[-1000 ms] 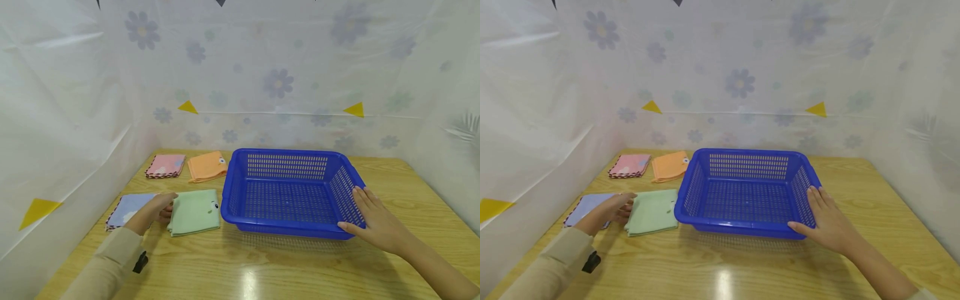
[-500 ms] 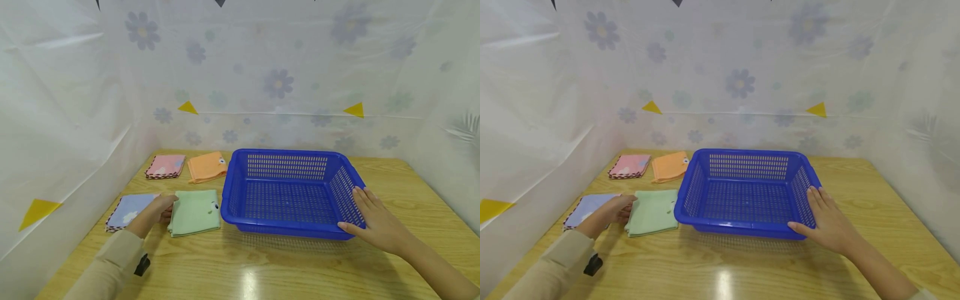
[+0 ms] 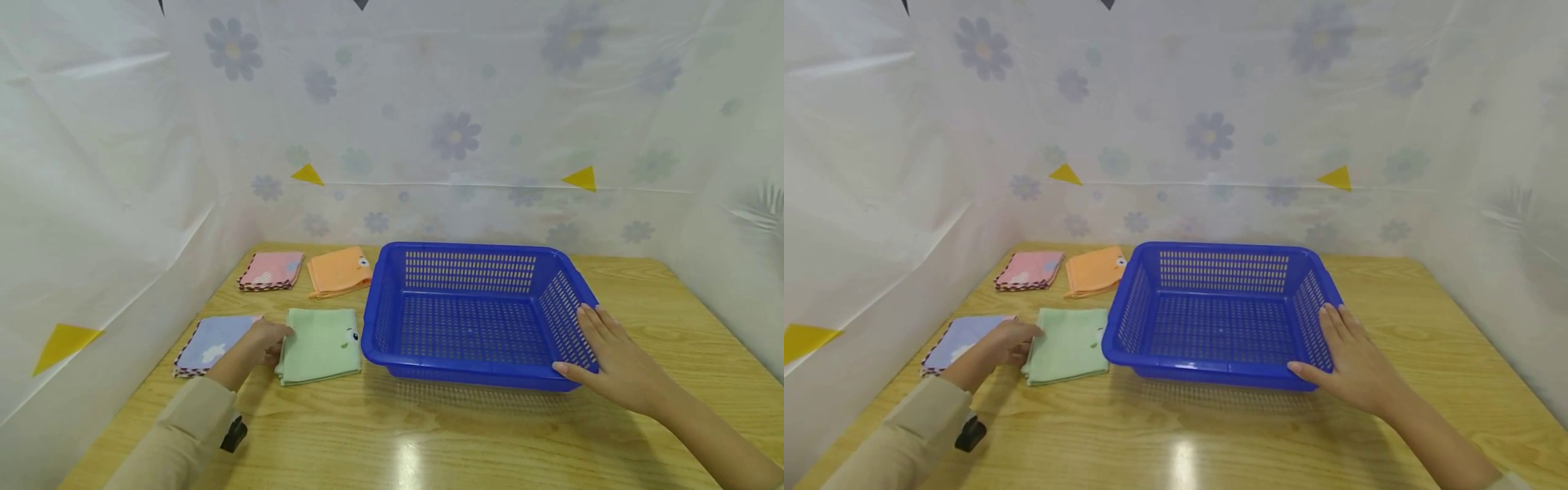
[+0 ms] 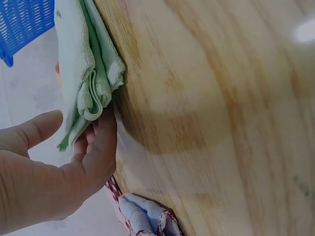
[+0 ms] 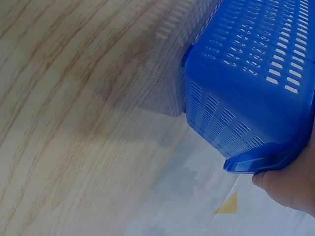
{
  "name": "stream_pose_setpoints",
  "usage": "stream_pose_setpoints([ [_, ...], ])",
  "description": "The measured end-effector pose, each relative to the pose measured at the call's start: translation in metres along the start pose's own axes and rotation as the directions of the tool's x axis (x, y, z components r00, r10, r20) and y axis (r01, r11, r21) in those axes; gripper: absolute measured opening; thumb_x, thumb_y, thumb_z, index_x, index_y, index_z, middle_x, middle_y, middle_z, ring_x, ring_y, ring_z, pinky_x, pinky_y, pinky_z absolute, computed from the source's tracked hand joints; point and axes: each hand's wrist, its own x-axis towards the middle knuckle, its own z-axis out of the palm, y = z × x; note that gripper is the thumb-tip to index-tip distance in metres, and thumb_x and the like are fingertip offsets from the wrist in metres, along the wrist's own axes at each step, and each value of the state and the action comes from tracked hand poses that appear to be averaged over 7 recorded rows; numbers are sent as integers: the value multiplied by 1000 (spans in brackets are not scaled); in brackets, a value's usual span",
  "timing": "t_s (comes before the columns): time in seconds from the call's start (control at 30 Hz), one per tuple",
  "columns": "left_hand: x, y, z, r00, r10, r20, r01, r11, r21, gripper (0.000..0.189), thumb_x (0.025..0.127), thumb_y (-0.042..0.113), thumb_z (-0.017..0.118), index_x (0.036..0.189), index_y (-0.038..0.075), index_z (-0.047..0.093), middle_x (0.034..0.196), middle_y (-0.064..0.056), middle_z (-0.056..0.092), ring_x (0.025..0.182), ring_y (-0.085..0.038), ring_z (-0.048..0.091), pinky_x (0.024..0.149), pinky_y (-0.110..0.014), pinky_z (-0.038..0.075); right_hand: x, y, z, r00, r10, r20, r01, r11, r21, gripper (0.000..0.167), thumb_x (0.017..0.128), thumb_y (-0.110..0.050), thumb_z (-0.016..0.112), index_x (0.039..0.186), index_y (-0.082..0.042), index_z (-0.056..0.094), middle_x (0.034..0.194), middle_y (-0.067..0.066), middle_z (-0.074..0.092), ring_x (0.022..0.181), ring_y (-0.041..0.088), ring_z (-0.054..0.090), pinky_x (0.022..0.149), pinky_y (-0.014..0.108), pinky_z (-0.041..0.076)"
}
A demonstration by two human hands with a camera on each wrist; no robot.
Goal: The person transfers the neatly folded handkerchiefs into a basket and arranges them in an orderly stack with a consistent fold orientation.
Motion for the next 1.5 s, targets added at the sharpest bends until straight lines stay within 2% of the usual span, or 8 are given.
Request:
stream_pose_setpoints([
  [0.23, -4, 3, 2, 999, 23, 34, -22, 999, -28, 54, 92, 7, 50, 140, -7, 31, 73, -2, 44, 54, -10, 36, 55, -25, 39, 0, -1, -1, 1000, 2, 7, -2, 1000, 8, 94, 90, -48, 53, 145, 8, 2, 151, 31, -1, 140, 42, -14, 113, 56, -11],
  [0.33, -6, 5, 2, 999, 14, 32, -13, 999, -50, 53, 91, 6, 51, 140, -4, 33, 78, -3, 46, 56, -10, 39, 56, -25, 42, 0, -1, -1, 1000, 4, 9, -4, 1000, 12, 94, 90, -48, 53, 145, 8, 2, 151, 31, -1, 140, 41, -14, 113, 56, -10],
  [0.53, -10, 12, 1, 999, 16, 38, -13, 996, -84, 52, 91, 7, 52, 138, -4, 35, 108, -17, 53, 74, -15, 55, 63, -28, 52, 0, -1, -1, 1000, -1, -5, 1, 1000, 5, 95, 89, -48, 54, 145, 8, 2, 151, 31, 0, 140, 42, -13, 114, 55, -9],
  [0.73, -15, 21, -1, 997, 39, 59, -33, 995, -99, 51, 90, 8, 53, 136, -6, 36, 95, -8, 55, 72, -13, 56, 63, -27, 52, 0, -1, -1, 1000, 0, -8, 0, 1000, 2, 96, 89, -48, 55, 145, 9, 2, 151, 32, 0, 140, 42, -12, 113, 57, -6],
  [0.93, -18, 28, -1, 996, 55, 75, -48, 994, -95, 53, 91, 10, 54, 137, -6, 34, 91, -4, 54, 69, -10, 54, 59, -24, 48, 0, -1, -1, 1000, -10, -30, 10, 1000, -20, 96, 88, -48, 55, 145, 11, 4, 150, 33, 3, 140, 43, -10, 115, 53, -7],
  [1.1, -22, 35, -1, 991, 95, 91, -87, 993, -84, 56, 91, 12, 54, 139, -6, 31, 106, -11, 55, 78, -13, 58, 64, -25, 51, 0, -1, -1, 1000, -8, -22, 8, 1000, -23, 96, 88, -49, 55, 145, 10, 4, 150, 33, 3, 140, 43, -9, 114, 54, -6],
  [1.27, -28, 44, -1, 987, 129, 99, -123, 990, -66, 56, 92, 12, 52, 140, -6, 30, 125, -20, 48, 97, -21, 55, 79, -32, 52, 0, -1, -1, 1000, -11, -16, 11, 1000, -27, 95, 89, -49, 54, 144, 11, 5, 150, 33, 3, 140, 44, -9, 115, 50, -10],
  [1.5, -33, 52, 1, 985, 147, 92, -143, 988, -55, 55, 93, 13, 51, 140, -5, 31, 130, -21, 45, 103, -24, 51, 88, -37, 50, 1, -1, -1, 1000, -21, -18, 20, 999, -48, 95, 89, -49, 53, 144, 12, 6, 149, 34, 5, 140, 45, -6, 114, 39, -19],
])
